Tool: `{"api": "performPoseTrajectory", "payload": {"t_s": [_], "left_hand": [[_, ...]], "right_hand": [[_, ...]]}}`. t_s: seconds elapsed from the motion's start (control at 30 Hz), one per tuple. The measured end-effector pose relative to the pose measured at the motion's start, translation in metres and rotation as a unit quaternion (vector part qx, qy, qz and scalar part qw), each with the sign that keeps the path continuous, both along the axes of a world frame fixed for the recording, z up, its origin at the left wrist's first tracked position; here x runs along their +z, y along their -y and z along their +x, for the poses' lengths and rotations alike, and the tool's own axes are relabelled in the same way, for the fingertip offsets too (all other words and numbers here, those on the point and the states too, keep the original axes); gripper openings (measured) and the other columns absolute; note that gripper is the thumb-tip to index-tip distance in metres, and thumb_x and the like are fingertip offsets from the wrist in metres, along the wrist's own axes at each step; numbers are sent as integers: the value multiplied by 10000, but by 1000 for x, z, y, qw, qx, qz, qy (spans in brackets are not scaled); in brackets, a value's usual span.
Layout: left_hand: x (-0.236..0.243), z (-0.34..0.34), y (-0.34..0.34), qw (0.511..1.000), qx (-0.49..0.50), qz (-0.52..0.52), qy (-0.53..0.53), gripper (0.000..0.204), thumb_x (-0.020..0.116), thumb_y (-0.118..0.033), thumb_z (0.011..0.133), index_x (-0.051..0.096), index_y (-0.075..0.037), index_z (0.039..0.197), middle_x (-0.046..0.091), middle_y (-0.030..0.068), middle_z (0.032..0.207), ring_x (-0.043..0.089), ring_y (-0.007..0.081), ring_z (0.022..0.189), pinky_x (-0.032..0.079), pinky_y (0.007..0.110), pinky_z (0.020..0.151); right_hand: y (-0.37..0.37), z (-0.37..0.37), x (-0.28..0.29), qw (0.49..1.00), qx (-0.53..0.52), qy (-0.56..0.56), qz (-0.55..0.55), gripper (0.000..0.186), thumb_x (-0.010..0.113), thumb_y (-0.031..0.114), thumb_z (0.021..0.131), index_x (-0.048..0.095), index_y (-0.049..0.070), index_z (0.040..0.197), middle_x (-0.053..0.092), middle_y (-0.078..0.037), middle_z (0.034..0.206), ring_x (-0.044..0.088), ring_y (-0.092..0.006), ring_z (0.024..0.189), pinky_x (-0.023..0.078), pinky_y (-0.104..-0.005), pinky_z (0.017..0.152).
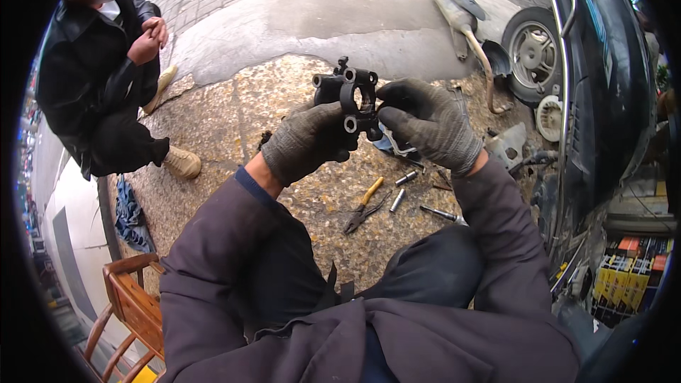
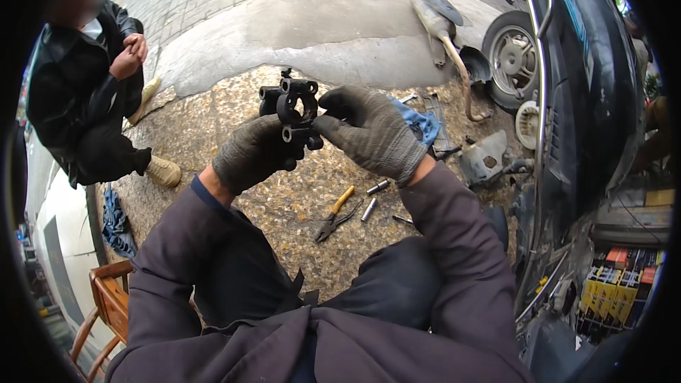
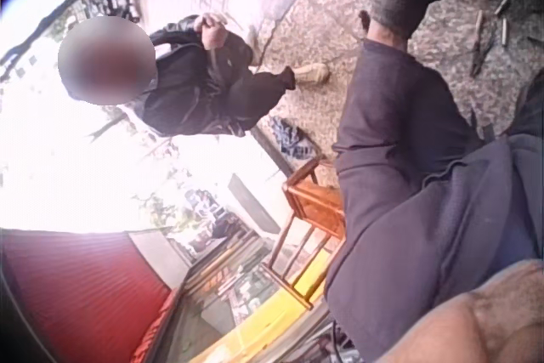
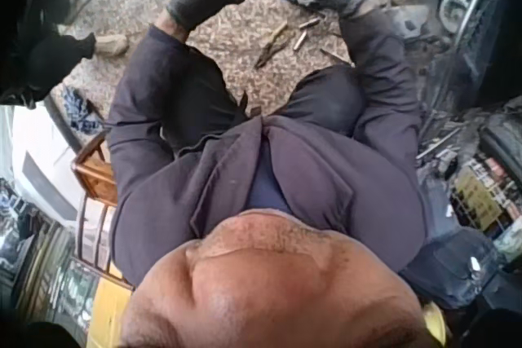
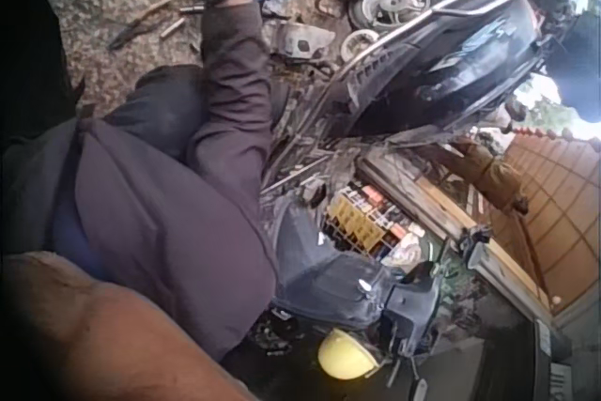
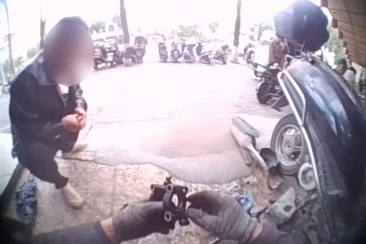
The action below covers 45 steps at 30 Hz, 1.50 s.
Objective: The person sits on the ground and uses a power drill and pliers to disassemble and reassemble a small mechanical part. They then walk to a blue three-wheeled vehicle and inspect the battery compartment.
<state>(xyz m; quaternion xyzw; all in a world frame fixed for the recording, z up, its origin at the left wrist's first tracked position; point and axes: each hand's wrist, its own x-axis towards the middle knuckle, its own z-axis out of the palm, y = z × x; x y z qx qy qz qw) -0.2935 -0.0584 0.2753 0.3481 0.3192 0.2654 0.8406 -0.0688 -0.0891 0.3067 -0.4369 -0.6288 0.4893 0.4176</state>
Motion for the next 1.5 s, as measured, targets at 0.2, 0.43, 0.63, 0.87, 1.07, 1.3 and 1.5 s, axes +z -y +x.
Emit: {"api": "performPoseTrajectory", "payload": {"t_s": [0.2,0.43,0.63,0.87,1.07,1.3,1.5], "left_hand": [[-5,4,2,998,41,-5,-37,369,626,-338,922,593,-93,1197,654,48,966,602,111,792,499,265,651],[-18,6,-2,999,16,-2,-31,460,628,-255,920,468,-153,1339,604,22,926,584,121,780,478,286,641],[-32,12,-10,999,9,-30,-23,419,645,-191,882,511,-105,1270,581,15,887,540,116,742,448,279,638],[-49,22,-18,993,-8,-101,64,446,665,-101,859,540,-100,1287,581,8,959,549,118,811,479,287,726],[-47,37,-13,995,38,-89,-6,409,720,-135,814,573,-80,1191,616,6,989,573,94,820,501,255,734],[-46,52,-2,984,58,-162,34,306,680,-113,844,598,-58,1133,629,36,943,618,132,826,545,288,763],[-64,45,1,969,31,-216,119,343,669,-161,863,610,-38,1177,678,87,1032,654,201,909,553,374,811]], "right_hand": [[2,-2,-13,996,-8,-40,-82,359,699,149,911,575,-53,1181,680,-134,1002,675,-167,911,560,-291,796],[-4,9,-31,985,7,-71,-157,393,702,186,914,565,-42,1203,667,-100,963,633,-121,862,534,-271,731],[-5,15,-38,977,5,-59,-203,402,688,181,914,557,-57,1211,667,-93,932,628,-106,773,538,-261,663],[-6,25,-42,961,-22,-53,-271,378,663,136,910,549,-55,1216,672,-98,940,640,-109,762,548,-256,657],[4,23,-39,956,-81,-57,-275,333,647,109,914,559,-46,1195,665,-99,947,645,-118,810,549,-260,672],[18,25,-35,942,-121,-74,-303,288,652,108,915,580,-26,1160,659,-83,900,629,-104,741,542,-257,631],[18,26,-31,949,-109,-56,-290,325,652,113,919,572,-37,1197,650,-74,904,614,-98,758,525,-246,650]]}}
